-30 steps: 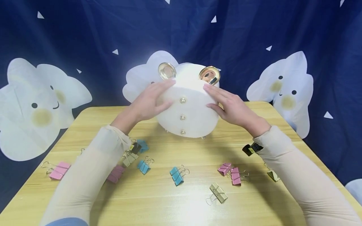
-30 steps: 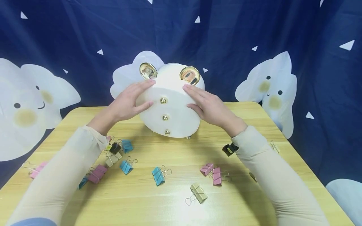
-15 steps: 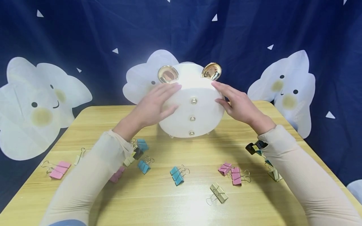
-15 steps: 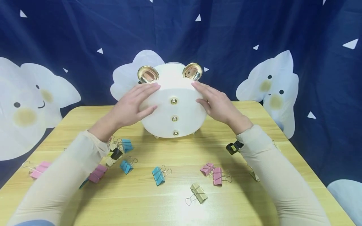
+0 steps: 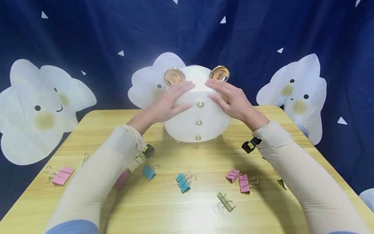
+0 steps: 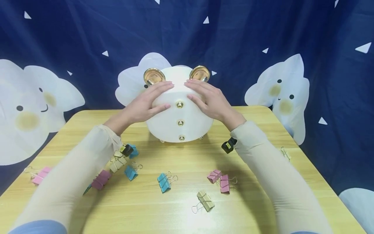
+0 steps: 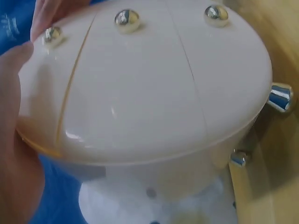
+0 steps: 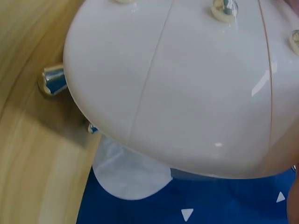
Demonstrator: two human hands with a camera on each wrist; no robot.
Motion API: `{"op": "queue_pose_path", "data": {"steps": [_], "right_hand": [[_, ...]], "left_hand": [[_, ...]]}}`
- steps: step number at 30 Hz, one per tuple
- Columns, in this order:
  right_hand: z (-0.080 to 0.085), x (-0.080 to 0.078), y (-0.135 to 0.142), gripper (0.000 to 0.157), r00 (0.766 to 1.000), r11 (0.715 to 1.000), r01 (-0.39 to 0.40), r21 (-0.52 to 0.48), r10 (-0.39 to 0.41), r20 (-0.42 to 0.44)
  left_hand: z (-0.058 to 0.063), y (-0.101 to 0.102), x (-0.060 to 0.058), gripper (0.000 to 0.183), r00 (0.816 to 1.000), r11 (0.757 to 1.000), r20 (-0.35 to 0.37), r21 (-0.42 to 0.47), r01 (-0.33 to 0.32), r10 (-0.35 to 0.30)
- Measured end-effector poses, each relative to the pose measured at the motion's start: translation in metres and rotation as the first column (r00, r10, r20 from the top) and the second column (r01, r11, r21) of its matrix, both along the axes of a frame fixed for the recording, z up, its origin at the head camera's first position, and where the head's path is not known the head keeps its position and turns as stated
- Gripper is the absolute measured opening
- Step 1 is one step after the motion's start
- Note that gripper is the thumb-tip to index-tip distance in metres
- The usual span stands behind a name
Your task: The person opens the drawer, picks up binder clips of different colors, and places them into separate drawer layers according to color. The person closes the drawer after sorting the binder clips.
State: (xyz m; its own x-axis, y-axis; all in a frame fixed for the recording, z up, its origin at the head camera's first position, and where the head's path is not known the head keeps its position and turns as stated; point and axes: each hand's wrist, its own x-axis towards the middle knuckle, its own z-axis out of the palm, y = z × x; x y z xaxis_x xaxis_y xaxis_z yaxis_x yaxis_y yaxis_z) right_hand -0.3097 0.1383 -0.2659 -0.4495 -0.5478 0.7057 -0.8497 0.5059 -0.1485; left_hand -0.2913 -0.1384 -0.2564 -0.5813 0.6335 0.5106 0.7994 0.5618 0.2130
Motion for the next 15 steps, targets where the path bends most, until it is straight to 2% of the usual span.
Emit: {"op": "queue_pose_path", "data": {"steps": [5, 11, 13, 15], "right_hand": [[0.003, -0.001, -0.006, 0.035, 1.000, 1.000, 0.003, 0.006, -0.003, 0.014], [0.008, -0.001, -0.010, 0.033, 1.000, 1.000, -0.008, 0.008, 0.008, 0.024], [0.009, -0.001, -0.010, 0.033, 0.999, 1.000, -0.008, 0.020, 0.007, 0.031], [0.010, 0.000, -0.010, 0.033, 1.000, 1.000, -0.008, 0.022, 0.008, 0.027]], "left_hand": [[0.005, -0.009, -0.006, 0.055, 1.000, 1.000, 0.024, -0.007, 0.011, -0.011], [0.013, -0.016, -0.003, 0.055, 0.997, 0.998, 0.063, -0.052, -0.034, 0.037], [0.015, -0.015, 0.000, 0.053, 0.997, 0.997, 0.050, -0.056, -0.056, 0.059], [0.015, -0.011, 0.006, 0.050, 0.998, 0.997, 0.000, -0.031, -0.064, 0.064]]}}
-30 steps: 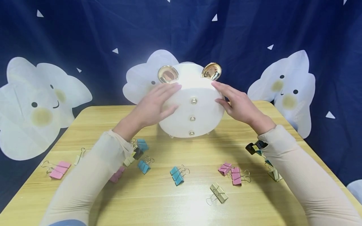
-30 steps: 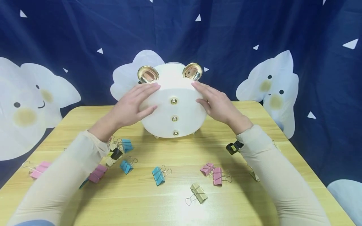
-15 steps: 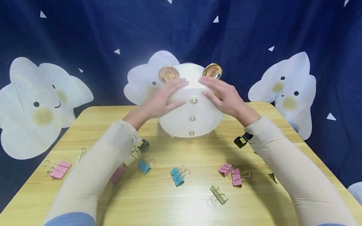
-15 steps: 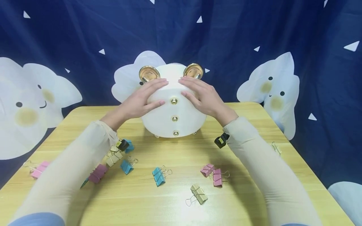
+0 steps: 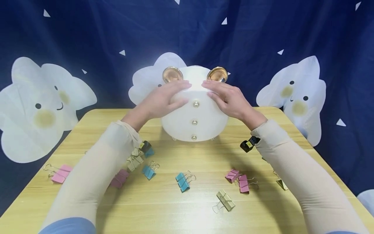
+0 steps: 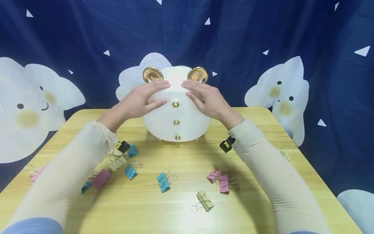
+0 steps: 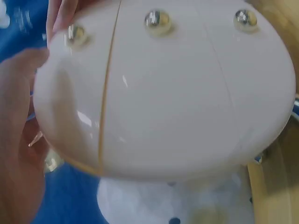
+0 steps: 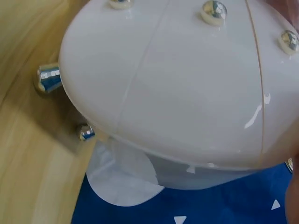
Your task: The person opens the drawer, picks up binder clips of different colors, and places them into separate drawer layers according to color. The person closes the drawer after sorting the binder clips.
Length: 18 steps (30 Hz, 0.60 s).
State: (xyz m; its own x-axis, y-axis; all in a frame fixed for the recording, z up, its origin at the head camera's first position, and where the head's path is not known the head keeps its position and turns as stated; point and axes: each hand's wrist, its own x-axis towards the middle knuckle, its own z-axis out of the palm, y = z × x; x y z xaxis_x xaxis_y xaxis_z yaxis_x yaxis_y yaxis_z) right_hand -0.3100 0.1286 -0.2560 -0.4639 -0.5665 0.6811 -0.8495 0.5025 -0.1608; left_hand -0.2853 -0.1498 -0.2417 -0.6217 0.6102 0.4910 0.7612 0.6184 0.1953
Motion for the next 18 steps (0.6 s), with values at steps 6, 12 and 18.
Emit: {"op": "queue_pose_path", "data": {"steps": [6, 12, 18], "right_hand": [[0.005, 0.004, 0.005, 0.032, 0.999, 1.000, 0.016, -0.007, -0.016, 0.038], [0.002, 0.002, 0.007, 0.032, 0.984, 0.998, -0.010, -0.068, 0.022, 0.174], [0.001, 0.001, 0.005, 0.030, 0.963, 0.989, -0.012, -0.150, 0.052, 0.266]], "left_hand": [[-0.002, 0.017, 0.027, 0.033, 0.985, 0.976, -0.166, 0.216, -0.012, 0.049], [-0.013, 0.030, 0.043, 0.033, 0.986, 0.974, -0.129, 0.210, -0.081, 0.110], [-0.029, 0.038, 0.034, 0.032, 0.938, 0.997, -0.338, 0.039, -0.063, 0.073]]}}
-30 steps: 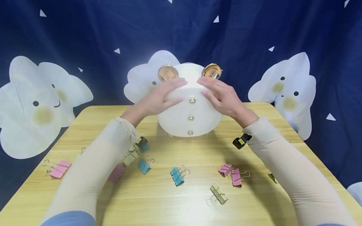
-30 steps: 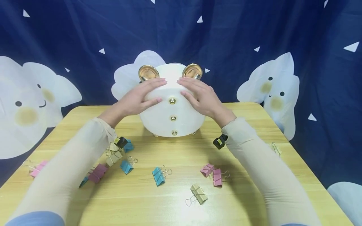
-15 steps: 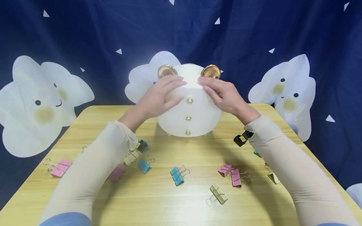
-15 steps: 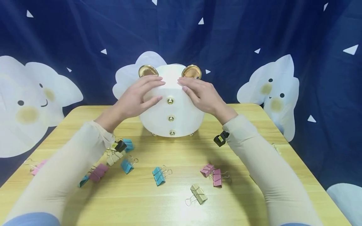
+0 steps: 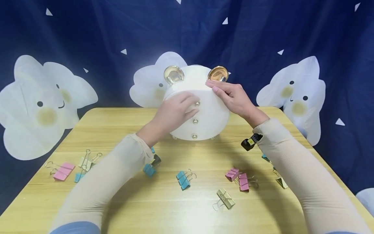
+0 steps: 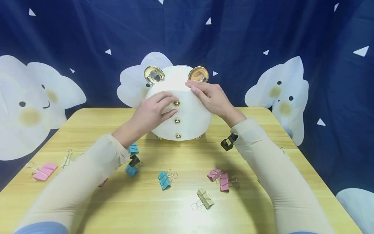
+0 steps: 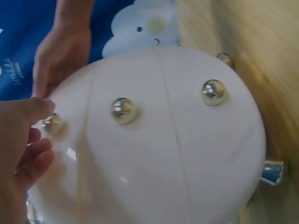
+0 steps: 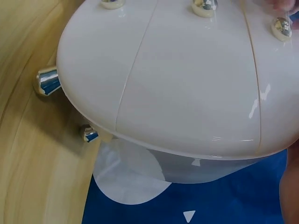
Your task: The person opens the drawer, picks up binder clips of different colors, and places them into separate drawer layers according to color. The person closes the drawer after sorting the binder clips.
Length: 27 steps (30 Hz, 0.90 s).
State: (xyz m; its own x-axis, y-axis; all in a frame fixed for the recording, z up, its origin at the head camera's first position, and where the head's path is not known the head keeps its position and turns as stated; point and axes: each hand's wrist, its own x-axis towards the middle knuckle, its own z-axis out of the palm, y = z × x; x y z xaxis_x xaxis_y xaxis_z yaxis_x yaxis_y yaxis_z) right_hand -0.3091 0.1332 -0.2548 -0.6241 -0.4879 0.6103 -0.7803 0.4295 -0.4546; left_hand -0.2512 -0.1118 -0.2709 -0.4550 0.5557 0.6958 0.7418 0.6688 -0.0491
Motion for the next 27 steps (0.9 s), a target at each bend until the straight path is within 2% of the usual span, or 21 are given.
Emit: {"op": "queue_pose_path", "data": {"steps": [3, 7, 10, 12, 14, 16, 18, 19, 20, 21, 22, 23, 24, 26, 27], "right_hand": [[0.000, -0.001, -0.003, 0.029, 0.999, 0.999, -0.020, -0.032, 0.021, 0.025], [0.000, -0.001, -0.008, 0.029, 0.998, 0.997, -0.048, -0.055, 0.051, 0.046], [0.001, 0.000, -0.011, 0.030, 0.997, 0.997, -0.054, -0.051, 0.057, 0.055], [0.002, 0.001, -0.013, 0.031, 0.996, 0.998, -0.052, -0.043, 0.055, 0.065], [0.004, 0.002, -0.014, 0.032, 0.996, 0.998, -0.045, -0.034, 0.048, 0.081], [0.005, 0.003, -0.016, 0.033, 0.995, 0.999, -0.037, -0.026, 0.039, 0.093], [0.006, 0.004, -0.017, 0.033, 0.994, 0.999, -0.030, -0.022, 0.032, 0.104], [0.007, 0.004, -0.018, 0.033, 0.994, 0.999, -0.032, -0.021, 0.034, 0.104], [0.007, 0.004, -0.018, 0.033, 0.994, 0.999, -0.032, -0.020, 0.034, 0.102], [0.008, 0.004, -0.019, 0.033, 0.994, 0.999, -0.034, -0.021, 0.036, 0.099], [0.008, 0.004, -0.019, 0.033, 0.995, 0.999, -0.036, -0.021, 0.038, 0.096], [0.009, 0.003, -0.019, 0.033, 0.995, 0.999, -0.036, -0.021, 0.037, 0.095], [0.009, 0.002, -0.019, 0.033, 0.995, 0.999, -0.037, -0.023, 0.039, 0.093], [0.009, 0.001, -0.019, 0.033, 0.995, 0.999, -0.038, -0.026, 0.040, 0.093], [0.009, 0.001, -0.019, 0.033, 0.995, 0.999, -0.038, -0.027, 0.040, 0.095]], "left_hand": [[-0.005, 0.001, -0.006, 0.028, 0.995, 0.999, -0.095, -0.040, 0.008, -0.012], [-0.009, -0.001, -0.011, 0.023, 0.979, 0.997, -0.203, -0.077, 0.006, -0.021], [-0.011, -0.004, -0.012, 0.022, 0.968, 0.996, -0.250, -0.083, 0.011, -0.032], [-0.013, -0.006, -0.010, 0.021, 0.967, 0.998, -0.254, -0.063, 0.019, -0.034], [-0.014, -0.006, -0.005, 0.020, 0.974, 1.000, -0.224, 0.001, 0.025, -0.024], [-0.016, -0.003, 0.003, 0.019, 0.991, 0.994, -0.134, 0.111, 0.013, 0.002], [-0.017, 0.001, 0.014, 0.018, 1.000, 0.966, 0.031, 0.259, -0.007, -0.002], [-0.017, 0.003, 0.019, 0.018, 0.990, 0.940, 0.137, 0.340, -0.023, -0.026], [-0.016, 0.004, 0.023, 0.019, 0.966, 0.907, 0.250, 0.418, -0.050, -0.062], [-0.015, 0.006, 0.027, 0.020, 0.920, 0.866, 0.370, 0.494, -0.078, -0.128], [-0.014, 0.006, 0.030, 0.021, 0.854, 0.819, 0.476, 0.562, -0.112, -0.210], [-0.012, 0.007, 0.031, 0.022, 0.773, 0.773, 0.564, 0.615, -0.157, -0.292], [-0.011, 0.007, 0.031, 0.025, 0.683, 0.729, 0.631, 0.652, -0.209, -0.368], [-0.009, 0.007, 0.029, 0.031, 0.499, 0.649, 0.703, 0.692, -0.316, -0.507], [-0.009, 0.008, 0.028, 0.035, 0.416, 0.613, 0.712, 0.700, -0.366, -0.565]]}}
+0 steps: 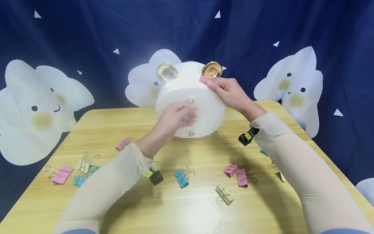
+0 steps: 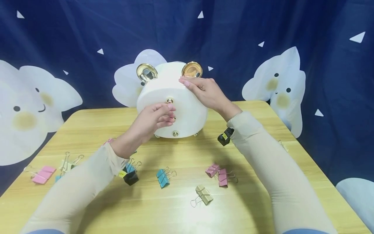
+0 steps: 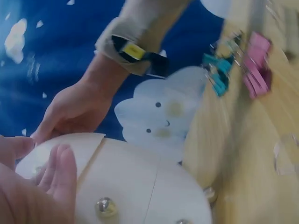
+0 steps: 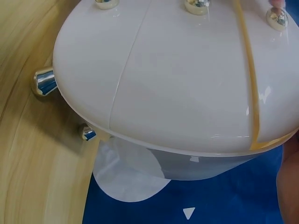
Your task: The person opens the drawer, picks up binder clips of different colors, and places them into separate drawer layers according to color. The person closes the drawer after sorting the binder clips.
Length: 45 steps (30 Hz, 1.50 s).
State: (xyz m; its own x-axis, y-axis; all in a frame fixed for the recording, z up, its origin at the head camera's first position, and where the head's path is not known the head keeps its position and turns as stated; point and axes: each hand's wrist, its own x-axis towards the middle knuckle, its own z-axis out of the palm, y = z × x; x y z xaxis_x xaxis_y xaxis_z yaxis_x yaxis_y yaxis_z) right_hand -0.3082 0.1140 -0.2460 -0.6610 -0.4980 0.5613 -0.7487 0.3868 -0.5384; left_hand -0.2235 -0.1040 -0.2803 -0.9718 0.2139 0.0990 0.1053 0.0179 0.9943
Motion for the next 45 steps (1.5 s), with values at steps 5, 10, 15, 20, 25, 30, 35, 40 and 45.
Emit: {"op": "queue_pose_path", "data": {"steps": [5, 10, 15, 20, 25, 30, 35, 40, 45], "right_hand": [[-0.002, 0.000, 0.000, 0.032, 1.000, 1.000, 0.003, -0.001, -0.003, 0.025], [-0.001, 0.000, 0.001, 0.031, 1.000, 1.000, -0.003, -0.005, 0.003, 0.029], [0.004, 0.001, 0.000, 0.032, 1.000, 1.000, -0.009, 0.020, 0.008, 0.024], [0.009, 0.001, -0.001, 0.035, 0.998, 1.000, -0.002, 0.026, 0.001, 0.055], [0.013, -0.001, 0.000, 0.034, 0.998, 0.999, -0.011, 0.040, 0.009, 0.064], [0.010, -0.004, 0.001, 0.030, 0.999, 0.998, -0.032, 0.055, 0.030, 0.041], [0.006, -0.007, 0.000, 0.031, 0.998, 0.998, -0.025, 0.063, 0.028, -0.055], [-0.001, -0.009, -0.001, 0.030, 0.986, 0.998, -0.038, 0.043, 0.044, -0.159], [-0.003, -0.008, -0.002, 0.030, 0.987, 0.999, -0.041, 0.011, 0.042, -0.158]], "left_hand": [[-0.001, 0.006, -0.008, 0.051, 0.949, 0.964, 0.293, 0.263, 0.040, -0.120], [0.003, 0.013, -0.015, 0.055, 0.904, 0.859, 0.389, 0.509, -0.052, -0.176], [0.009, 0.017, -0.016, 0.049, 0.900, 0.802, 0.413, 0.580, -0.143, -0.138], [0.009, 0.018, -0.008, 0.045, 0.896, 0.802, 0.431, 0.569, -0.181, -0.103], [0.008, 0.020, 0.008, 0.046, 0.901, 0.820, 0.417, 0.553, -0.149, -0.118], [0.003, 0.018, 0.027, 0.048, 0.903, 0.842, 0.406, 0.529, -0.105, -0.142], [0.000, 0.016, 0.044, 0.048, 0.904, 0.863, 0.395, 0.501, -0.062, -0.164], [-0.004, 0.014, 0.058, 0.049, 0.909, 0.882, 0.368, 0.472, -0.002, -0.195], [-0.007, 0.011, 0.066, 0.050, 0.911, 0.891, 0.350, 0.453, 0.037, -0.216]]}}
